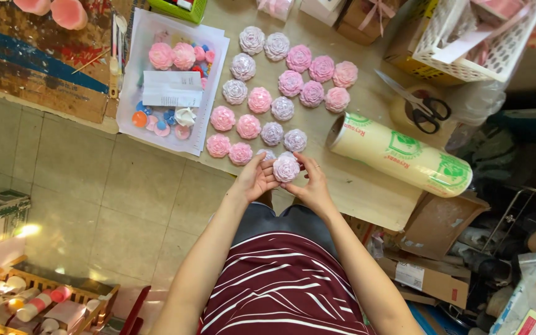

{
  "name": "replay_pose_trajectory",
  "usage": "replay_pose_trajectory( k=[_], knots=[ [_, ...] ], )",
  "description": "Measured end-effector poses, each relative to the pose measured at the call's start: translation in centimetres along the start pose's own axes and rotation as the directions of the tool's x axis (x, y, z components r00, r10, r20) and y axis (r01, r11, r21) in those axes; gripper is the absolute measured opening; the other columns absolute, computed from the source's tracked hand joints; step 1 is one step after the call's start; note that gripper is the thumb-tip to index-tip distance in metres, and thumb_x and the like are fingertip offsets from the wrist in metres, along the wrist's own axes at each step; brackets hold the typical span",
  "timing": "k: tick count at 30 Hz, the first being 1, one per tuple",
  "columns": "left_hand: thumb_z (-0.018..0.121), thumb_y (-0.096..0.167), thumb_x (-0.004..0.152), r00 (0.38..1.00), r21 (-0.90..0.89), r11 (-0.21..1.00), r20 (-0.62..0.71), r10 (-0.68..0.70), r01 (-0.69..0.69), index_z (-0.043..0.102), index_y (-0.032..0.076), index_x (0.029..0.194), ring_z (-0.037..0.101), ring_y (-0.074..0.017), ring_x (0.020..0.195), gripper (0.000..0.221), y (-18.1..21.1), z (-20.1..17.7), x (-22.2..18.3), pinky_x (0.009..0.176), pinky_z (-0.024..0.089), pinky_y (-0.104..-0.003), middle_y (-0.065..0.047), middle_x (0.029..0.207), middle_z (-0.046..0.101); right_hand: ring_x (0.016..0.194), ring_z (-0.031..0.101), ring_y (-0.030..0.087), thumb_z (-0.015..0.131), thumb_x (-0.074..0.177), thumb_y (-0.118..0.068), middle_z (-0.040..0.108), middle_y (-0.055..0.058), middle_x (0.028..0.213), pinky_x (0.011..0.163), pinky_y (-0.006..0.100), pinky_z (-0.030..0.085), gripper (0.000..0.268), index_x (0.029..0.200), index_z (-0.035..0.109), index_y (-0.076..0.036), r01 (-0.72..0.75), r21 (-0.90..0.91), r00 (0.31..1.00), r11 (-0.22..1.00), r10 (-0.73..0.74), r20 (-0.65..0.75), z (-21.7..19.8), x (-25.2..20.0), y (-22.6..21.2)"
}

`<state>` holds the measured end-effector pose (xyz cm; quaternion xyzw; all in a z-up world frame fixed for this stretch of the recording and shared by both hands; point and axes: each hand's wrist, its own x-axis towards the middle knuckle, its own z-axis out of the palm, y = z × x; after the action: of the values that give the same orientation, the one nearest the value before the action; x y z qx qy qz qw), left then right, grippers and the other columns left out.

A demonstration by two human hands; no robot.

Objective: Wrapping flower-shaped candles in plastic cling wrap.

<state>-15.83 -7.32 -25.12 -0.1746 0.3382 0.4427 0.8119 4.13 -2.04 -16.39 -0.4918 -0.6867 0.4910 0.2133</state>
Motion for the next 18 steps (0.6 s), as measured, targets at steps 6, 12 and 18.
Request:
replay_pose_trajectory(
  k=[6,12,18],
  knots=[
    [0.048,0.046,0.103,0.998,0.074,0.996,0.030,0.054,-0.056,0.053,-0.007,0.137,0.065,-0.0348,0.119,0.063,1.8,-1.9,1.8,0.101,0.054,-0.050,-0.022,0.133,0.065,0.111,0.060,0.030,0.091,0.062,-0.023,0.063,0.011,0.115,0.098,0.043,0.049,0.071,0.128,0.065,-0.010,0.172,-0.166,0.985,0.971,-0.171,0.018,0.6,4.1,-0.3],
    [0.044,0.046,0.104,0.945,-0.017,0.945,0.017,0.327,-0.326,0.053,0.003,0.146,0.058,-0.0229,0.132,0.061,8.0,3.2,0.0,0.113,0.042,-0.043,-0.012,0.145,0.060,0.112,0.055,0.031,0.093,0.064,-0.029,0.061,0.009,0.114,0.098,0.044,0.045,0.065,0.122,0.068,-0.011,0.104,-0.314,0.983,0.944,-0.145,-0.112,1.8,15.6,-1.7],
    [0.044,0.042,0.104,0.894,0.199,0.895,-0.130,0.429,-0.400,0.053,0.003,0.143,0.060,-0.0254,0.132,0.056,8.0,1.5,-4.0,0.108,0.043,-0.040,-0.015,0.144,0.062,0.118,0.050,0.031,0.094,0.060,-0.032,0.063,0.007,0.119,0.096,0.050,0.036,0.069,0.123,0.071,-0.015,0.078,-0.516,0.977,0.853,-0.167,-0.129,3.3,24.3,0.2]
  ],
)
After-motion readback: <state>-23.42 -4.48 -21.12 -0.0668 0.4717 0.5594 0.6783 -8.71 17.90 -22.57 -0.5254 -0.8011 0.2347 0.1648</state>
